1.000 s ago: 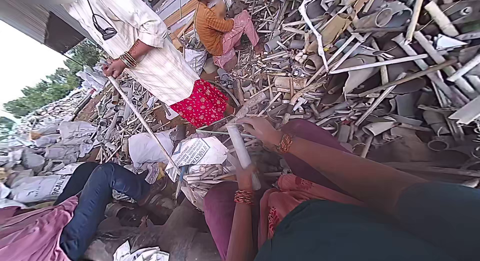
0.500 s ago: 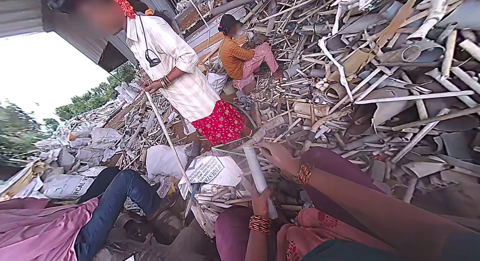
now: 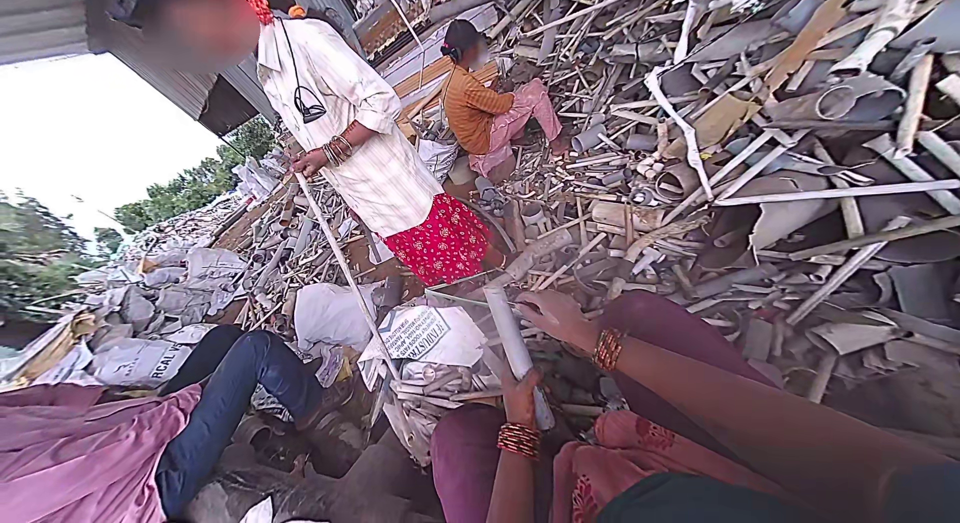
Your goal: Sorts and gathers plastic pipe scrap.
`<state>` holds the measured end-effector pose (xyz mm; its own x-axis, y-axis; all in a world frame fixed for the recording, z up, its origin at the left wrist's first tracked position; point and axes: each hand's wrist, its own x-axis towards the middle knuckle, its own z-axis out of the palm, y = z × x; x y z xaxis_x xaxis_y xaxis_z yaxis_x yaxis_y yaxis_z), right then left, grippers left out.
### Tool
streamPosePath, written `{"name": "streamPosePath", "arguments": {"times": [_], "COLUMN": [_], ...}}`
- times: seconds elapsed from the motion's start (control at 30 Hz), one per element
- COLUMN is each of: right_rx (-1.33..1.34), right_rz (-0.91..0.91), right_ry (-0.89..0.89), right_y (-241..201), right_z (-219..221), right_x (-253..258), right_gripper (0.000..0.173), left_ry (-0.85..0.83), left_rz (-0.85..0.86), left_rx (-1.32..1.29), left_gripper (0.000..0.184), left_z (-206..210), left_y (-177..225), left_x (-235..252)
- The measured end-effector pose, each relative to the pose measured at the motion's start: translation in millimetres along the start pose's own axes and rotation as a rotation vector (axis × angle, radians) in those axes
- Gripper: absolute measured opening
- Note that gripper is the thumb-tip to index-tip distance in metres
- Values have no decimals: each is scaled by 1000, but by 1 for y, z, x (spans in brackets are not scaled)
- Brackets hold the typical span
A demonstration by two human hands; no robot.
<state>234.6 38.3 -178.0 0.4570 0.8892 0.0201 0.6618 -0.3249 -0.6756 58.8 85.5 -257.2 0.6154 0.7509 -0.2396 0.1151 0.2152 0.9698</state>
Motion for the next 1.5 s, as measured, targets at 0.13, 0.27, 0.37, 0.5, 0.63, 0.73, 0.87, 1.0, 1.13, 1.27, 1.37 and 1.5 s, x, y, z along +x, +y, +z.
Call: {"name": "streamPosePath", "arguments": {"times": [0.13,0.27,0.37,0.5,0.63,0.73,0.87,1.0,1.13,1.27,1.37,1.5], "right_rx": [138,166,178,208,205,-46,-376,-461,-483,-428,-296,-161], "right_rz": [105,89,86,48,63,139,200,253,266,241,210,181], "right_ry": [-39,-46,-45,11,25,-28,-40,-15,-5,-39,-89,-72], "right_y": [2,5,7,13,14,5,-6,-11,-11,1,13,16], "right_z": [-1,1,2,10,11,6,7,12,17,21,21,20], "right_x": [4,6,6,10,9,6,0,0,-1,3,10,10], "right_gripper": [41,42,43,43,42,45,44,40,38,40,45,45], "left_ry": [20,38,43,50,26,-29,-66,-70,-67,-75,-76,-72], "left_rz": [9,3,23,30,-10,-47,-60,-57,-79,-84,-74,-55], "left_rx": [87,137,179,301,382,538,638,653,689,715,662,618], "left_gripper": [61,62,64,74,75,73,73,71,72,79,81,78], "left_z": [-1,-1,-2,-9,-8,-8,-9,-6,-1,-3,-5,-4], "left_y": [-1,-1,-4,-7,0,12,13,13,18,16,11,11], "left_x": [2,3,6,9,7,4,6,6,0,-2,-1,-3]}}
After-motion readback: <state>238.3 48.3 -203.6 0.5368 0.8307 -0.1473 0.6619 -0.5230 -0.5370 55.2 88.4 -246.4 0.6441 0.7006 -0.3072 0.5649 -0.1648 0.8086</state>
